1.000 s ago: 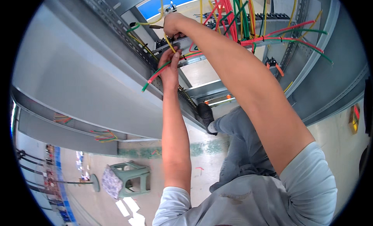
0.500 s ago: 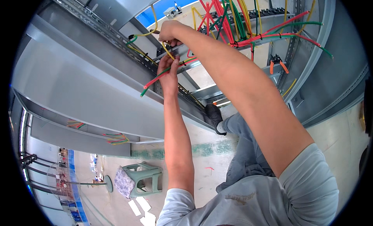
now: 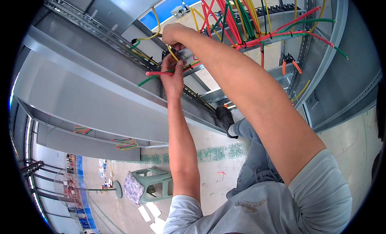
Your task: The person climbs a small stool and uses pliers to strip and connect multiple colored wires inside an electrical panel. The person repeatedly strips wire ends and secures them into terminal blocks.
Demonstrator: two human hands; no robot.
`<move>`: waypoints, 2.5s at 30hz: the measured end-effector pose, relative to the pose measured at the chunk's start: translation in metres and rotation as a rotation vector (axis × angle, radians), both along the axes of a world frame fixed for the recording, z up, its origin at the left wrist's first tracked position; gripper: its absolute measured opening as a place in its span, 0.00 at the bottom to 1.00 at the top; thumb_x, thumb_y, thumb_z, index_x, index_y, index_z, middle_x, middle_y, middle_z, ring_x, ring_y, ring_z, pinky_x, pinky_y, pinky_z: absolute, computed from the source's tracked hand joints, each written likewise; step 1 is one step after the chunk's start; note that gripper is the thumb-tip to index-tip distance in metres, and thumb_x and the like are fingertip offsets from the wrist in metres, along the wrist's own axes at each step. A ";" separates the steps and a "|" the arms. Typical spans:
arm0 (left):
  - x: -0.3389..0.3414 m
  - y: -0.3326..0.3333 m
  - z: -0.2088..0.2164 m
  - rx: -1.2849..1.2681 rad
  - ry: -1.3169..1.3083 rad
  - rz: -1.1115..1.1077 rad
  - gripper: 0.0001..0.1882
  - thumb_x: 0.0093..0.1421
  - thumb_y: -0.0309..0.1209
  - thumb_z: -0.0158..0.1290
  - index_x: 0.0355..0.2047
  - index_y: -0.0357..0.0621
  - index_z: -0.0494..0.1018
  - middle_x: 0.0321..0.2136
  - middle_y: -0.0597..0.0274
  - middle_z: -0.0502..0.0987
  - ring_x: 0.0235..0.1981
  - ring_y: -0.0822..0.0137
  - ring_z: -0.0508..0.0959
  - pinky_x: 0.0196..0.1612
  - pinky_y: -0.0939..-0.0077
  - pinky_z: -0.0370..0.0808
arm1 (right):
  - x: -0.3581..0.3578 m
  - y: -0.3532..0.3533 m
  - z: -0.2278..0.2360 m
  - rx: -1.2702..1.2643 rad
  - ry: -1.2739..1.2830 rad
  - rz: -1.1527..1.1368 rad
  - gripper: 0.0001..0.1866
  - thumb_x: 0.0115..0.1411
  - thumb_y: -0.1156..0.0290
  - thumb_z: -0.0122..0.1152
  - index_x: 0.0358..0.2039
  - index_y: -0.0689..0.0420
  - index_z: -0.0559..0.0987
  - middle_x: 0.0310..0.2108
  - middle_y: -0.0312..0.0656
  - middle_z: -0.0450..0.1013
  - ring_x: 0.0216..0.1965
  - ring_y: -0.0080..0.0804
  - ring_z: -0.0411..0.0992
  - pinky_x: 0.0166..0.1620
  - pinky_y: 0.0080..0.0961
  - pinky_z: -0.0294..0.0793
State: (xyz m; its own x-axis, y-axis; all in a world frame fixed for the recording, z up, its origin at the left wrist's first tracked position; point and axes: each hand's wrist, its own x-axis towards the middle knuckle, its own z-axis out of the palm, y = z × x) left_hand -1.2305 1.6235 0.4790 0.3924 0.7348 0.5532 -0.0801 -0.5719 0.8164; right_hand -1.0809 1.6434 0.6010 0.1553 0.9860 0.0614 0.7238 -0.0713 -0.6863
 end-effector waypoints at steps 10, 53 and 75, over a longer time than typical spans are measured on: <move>0.005 0.009 -0.011 0.069 -0.001 0.079 0.16 0.66 0.17 0.52 0.54 0.33 0.70 0.43 0.58 0.77 0.41 0.67 0.82 0.46 0.72 0.80 | -0.004 0.007 0.003 -0.043 -0.142 -0.043 0.17 0.59 0.73 0.55 0.46 0.58 0.85 0.44 0.50 0.82 0.46 0.44 0.82 0.47 0.43 0.81; -0.021 -0.062 0.014 -0.015 -0.112 -0.044 0.13 0.70 0.27 0.53 0.50 0.31 0.75 0.42 0.54 0.83 0.45 0.68 0.81 0.54 0.73 0.74 | -0.013 -0.079 -0.026 0.196 0.500 0.074 0.19 0.55 0.62 0.71 0.20 0.67 0.78 0.15 0.42 0.71 0.12 0.28 0.66 0.16 0.27 0.62; -0.020 -0.058 0.018 -0.028 -0.117 -0.014 0.13 0.69 0.32 0.56 0.46 0.33 0.79 0.35 0.59 0.83 0.38 0.72 0.78 0.45 0.75 0.75 | -0.012 -0.129 -0.016 0.518 0.362 0.366 0.11 0.58 0.72 0.67 0.39 0.65 0.82 0.24 0.33 0.72 0.28 0.19 0.68 0.35 0.23 0.70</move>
